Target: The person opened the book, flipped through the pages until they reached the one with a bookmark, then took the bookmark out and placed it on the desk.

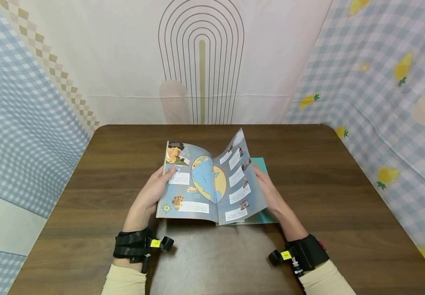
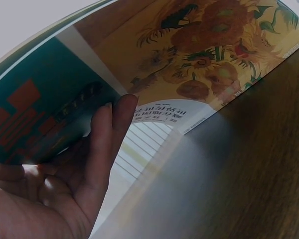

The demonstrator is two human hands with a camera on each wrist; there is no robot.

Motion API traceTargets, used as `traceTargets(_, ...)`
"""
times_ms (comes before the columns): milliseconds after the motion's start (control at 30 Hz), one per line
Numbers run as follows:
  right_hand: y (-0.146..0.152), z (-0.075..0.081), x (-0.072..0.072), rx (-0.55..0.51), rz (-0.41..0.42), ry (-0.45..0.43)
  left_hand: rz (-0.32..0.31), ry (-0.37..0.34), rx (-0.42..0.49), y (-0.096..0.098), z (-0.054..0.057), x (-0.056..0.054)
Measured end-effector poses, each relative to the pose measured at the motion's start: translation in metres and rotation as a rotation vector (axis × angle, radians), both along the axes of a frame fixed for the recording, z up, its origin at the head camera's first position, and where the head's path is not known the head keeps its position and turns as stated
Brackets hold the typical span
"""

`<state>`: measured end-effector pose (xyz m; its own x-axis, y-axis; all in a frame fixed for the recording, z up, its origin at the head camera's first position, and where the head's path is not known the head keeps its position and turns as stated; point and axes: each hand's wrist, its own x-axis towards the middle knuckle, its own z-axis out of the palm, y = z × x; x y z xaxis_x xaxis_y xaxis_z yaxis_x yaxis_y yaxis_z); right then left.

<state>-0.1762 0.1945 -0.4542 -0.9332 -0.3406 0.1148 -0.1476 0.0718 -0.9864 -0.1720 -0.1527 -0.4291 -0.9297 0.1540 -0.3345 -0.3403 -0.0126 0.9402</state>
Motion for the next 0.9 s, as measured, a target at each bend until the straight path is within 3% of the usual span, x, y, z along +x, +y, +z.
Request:
traceTargets(233, -0.005, -0.005, 0.005, 0.019, -0.045, -0.004, 0.011, -0.015, -0.004, 0.002, 0.001, 0.000)
traceTargets(500, -0.011, -0.009, 0.006, 0.063, -0.035, 0.067, 0.025, -0.011, -0.013, 0.002, 0.000, 0.001)
traceTargets(733, -0.012, -0.009, 0.009, 0.077, -0.044, 0.026, 0.020, -0.013, -0.017, 0.002, -0.001, 0.000)
traceTargets(900, -0.012, -0.008, 0.009, 0.083, -0.022, 0.058, 0.014, 0.012, -0.012, 0.002, -0.003, -0.001)
